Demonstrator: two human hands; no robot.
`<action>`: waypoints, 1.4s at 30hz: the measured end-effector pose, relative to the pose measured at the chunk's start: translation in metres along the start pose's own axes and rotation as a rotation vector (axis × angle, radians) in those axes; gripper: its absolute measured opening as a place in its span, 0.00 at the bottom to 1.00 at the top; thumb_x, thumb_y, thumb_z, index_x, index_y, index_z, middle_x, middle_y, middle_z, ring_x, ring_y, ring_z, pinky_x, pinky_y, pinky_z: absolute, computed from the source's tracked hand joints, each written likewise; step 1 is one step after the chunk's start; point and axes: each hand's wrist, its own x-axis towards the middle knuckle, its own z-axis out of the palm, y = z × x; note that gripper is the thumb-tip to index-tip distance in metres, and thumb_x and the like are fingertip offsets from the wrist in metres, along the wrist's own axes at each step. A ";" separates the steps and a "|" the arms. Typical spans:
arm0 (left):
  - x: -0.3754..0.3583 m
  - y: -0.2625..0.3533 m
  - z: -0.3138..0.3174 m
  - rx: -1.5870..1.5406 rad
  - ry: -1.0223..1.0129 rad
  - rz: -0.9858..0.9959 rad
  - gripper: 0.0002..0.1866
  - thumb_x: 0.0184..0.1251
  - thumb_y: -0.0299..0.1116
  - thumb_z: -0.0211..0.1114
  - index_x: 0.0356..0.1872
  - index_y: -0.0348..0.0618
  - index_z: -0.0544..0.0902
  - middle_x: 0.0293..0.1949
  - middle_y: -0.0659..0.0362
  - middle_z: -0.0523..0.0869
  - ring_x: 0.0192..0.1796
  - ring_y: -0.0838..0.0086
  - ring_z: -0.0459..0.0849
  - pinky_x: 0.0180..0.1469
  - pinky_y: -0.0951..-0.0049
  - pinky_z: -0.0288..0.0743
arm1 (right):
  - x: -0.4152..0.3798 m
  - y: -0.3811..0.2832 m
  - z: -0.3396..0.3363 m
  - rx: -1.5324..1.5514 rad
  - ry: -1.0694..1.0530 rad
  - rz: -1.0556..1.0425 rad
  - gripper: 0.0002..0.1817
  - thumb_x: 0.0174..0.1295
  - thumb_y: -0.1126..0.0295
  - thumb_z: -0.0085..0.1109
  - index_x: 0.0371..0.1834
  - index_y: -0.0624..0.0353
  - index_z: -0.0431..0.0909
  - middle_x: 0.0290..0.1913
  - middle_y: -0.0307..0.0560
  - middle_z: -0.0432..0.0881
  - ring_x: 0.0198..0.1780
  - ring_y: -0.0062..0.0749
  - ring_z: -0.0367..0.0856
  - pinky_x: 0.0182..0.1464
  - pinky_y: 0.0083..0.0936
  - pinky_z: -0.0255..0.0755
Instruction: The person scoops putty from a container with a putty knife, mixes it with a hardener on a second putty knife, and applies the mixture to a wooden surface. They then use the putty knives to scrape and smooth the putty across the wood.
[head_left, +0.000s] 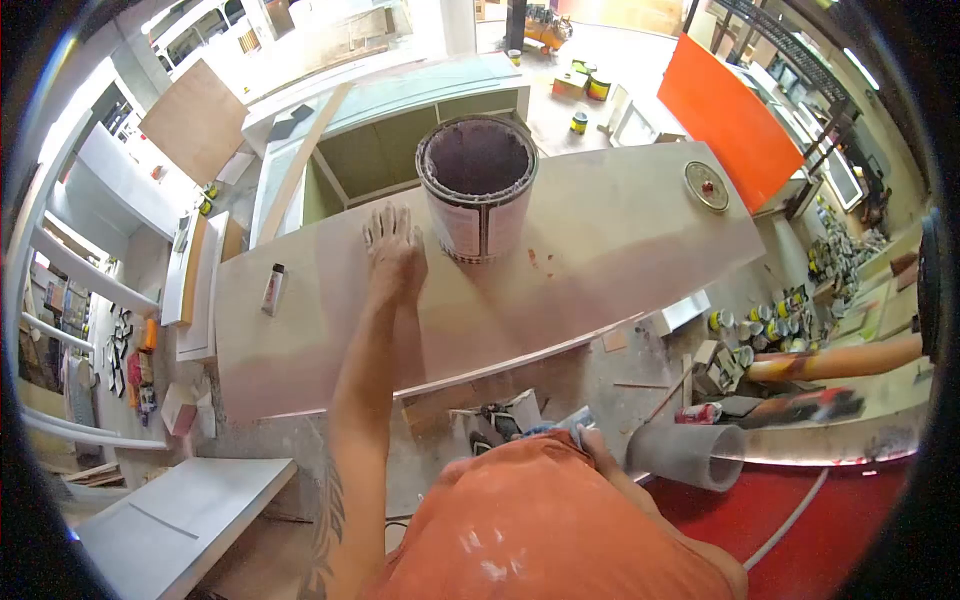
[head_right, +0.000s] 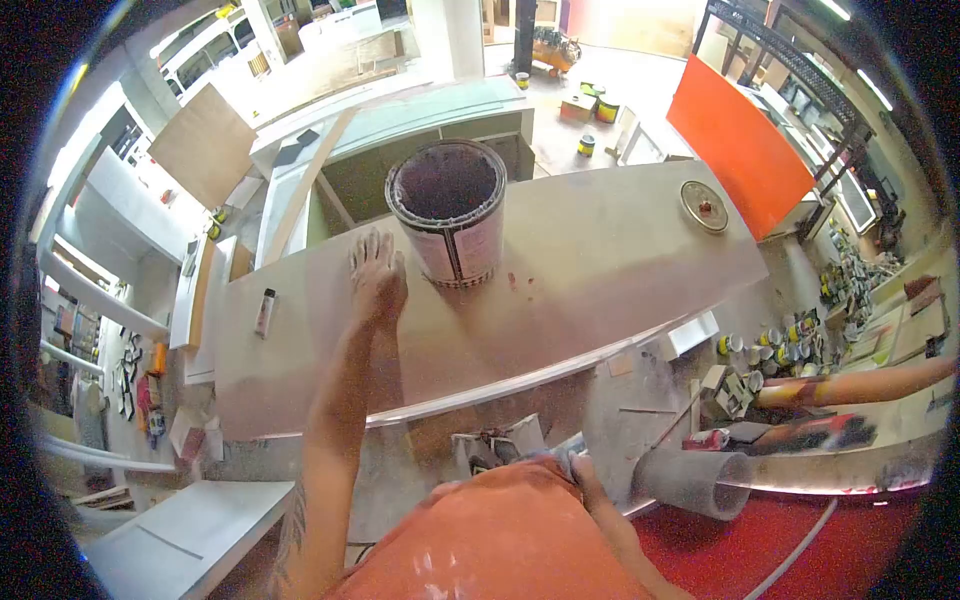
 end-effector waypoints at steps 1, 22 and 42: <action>-0.005 0.005 -0.004 0.006 -0.001 0.001 0.26 0.74 0.40 0.44 0.68 0.37 0.67 0.71 0.46 0.64 0.73 0.48 0.58 0.75 0.51 0.45 | 0.004 0.001 0.001 0.004 -0.002 -0.007 0.33 0.61 0.45 0.50 0.38 0.74 0.81 0.41 0.71 0.82 0.47 0.61 0.82 0.48 0.47 0.72; -0.182 0.116 -0.085 -0.384 -0.330 0.280 0.35 0.68 0.45 0.57 0.69 0.32 0.62 0.73 0.45 0.59 0.76 0.55 0.54 0.76 0.52 0.45 | 0.001 -0.029 -0.010 -0.034 0.027 0.025 0.32 0.63 0.48 0.50 0.41 0.76 0.79 0.44 0.76 0.80 0.54 0.60 0.79 0.51 0.46 0.70; -0.188 0.118 -0.100 -0.310 -0.424 0.245 0.40 0.64 0.41 0.62 0.72 0.33 0.56 0.75 0.44 0.51 0.78 0.53 0.46 0.76 0.51 0.43 | 0.003 0.007 -0.007 0.026 -0.021 -0.015 0.27 0.64 0.52 0.51 0.42 0.71 0.81 0.39 0.58 0.85 0.42 0.44 0.84 0.44 0.38 0.73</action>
